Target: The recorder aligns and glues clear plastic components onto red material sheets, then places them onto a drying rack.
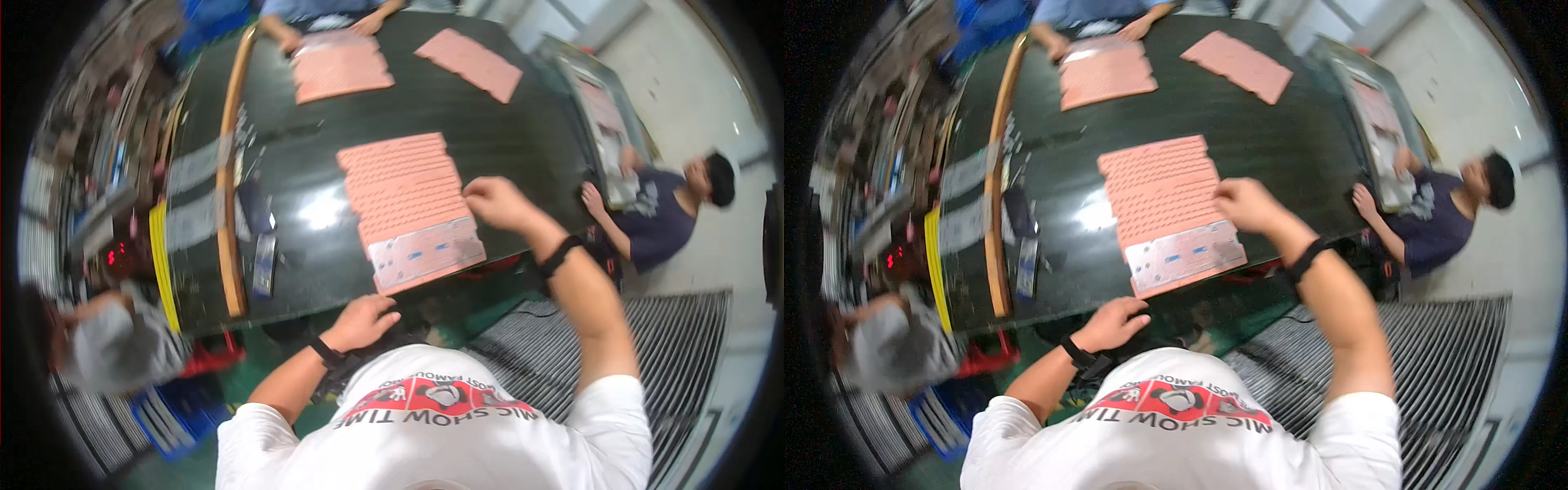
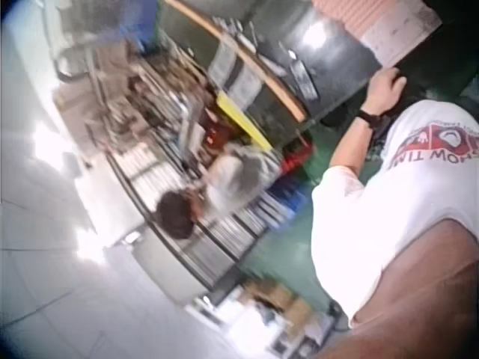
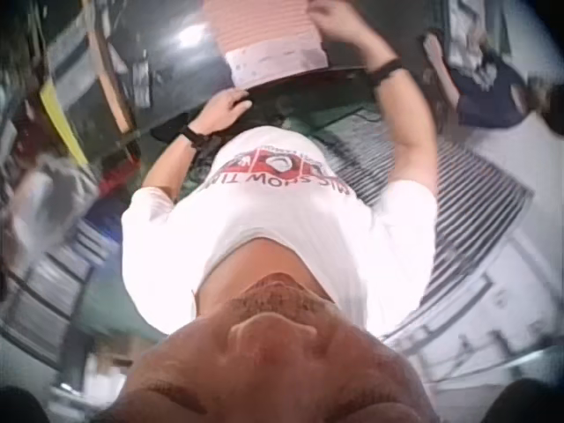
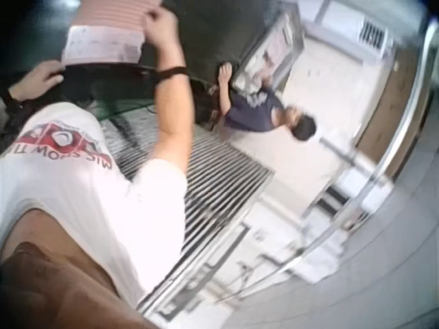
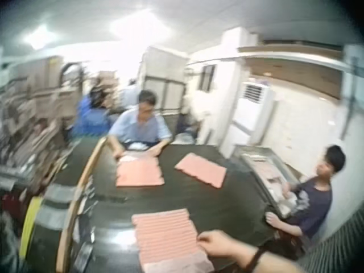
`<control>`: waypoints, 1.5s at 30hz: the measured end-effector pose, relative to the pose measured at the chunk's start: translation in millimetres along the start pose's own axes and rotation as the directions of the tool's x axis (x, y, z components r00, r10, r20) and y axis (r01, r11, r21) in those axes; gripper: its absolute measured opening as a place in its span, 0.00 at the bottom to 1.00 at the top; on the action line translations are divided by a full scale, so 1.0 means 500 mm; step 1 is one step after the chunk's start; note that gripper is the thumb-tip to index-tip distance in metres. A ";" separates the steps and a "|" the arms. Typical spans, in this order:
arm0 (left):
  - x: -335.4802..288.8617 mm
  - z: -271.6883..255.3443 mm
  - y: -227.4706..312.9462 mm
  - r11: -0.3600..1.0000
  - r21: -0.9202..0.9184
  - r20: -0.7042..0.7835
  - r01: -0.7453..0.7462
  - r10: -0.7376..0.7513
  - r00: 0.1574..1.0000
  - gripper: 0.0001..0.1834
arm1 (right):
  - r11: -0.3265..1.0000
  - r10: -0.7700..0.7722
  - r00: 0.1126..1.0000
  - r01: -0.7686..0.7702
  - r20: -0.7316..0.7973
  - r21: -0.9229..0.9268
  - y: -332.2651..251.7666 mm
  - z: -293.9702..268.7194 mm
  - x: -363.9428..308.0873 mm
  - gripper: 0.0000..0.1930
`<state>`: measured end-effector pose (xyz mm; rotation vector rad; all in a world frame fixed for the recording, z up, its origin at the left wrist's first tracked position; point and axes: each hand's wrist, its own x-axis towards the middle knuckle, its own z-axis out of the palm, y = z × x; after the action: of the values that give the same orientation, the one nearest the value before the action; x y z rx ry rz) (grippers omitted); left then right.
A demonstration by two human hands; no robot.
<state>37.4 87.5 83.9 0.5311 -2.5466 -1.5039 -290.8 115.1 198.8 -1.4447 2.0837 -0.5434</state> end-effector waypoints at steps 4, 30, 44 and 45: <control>-0.119 -0.006 -0.017 0.978 -0.074 -0.204 0.194 -0.205 0.957 0.18 | 0.977 -0.063 0.969 0.011 0.240 0.211 0.010 0.310 0.069 0.13; -0.101 -0.019 -0.027 0.992 0.032 -0.139 0.122 -0.117 0.983 0.18 | 0.948 0.205 0.965 -0.238 -0.164 -0.210 0.086 -0.165 -0.043 0.08; 0.198 0.011 0.027 0.933 -0.048 0.592 -0.356 0.313 0.742 0.19 | 0.580 0.167 0.691 -0.645 -0.703 -0.497 -0.048 -0.554 -0.437 0.09; 0.210 0.018 0.035 0.920 -0.050 0.621 -0.388 0.333 0.710 0.19 | 0.557 0.308 0.601 -0.742 -0.738 -0.372 -0.107 -0.599 -0.493 0.12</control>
<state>-66.9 64.0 88.4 -0.5556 -2.9333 -1.6049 -374.2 334.5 512.3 -0.7845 3.3320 0.0682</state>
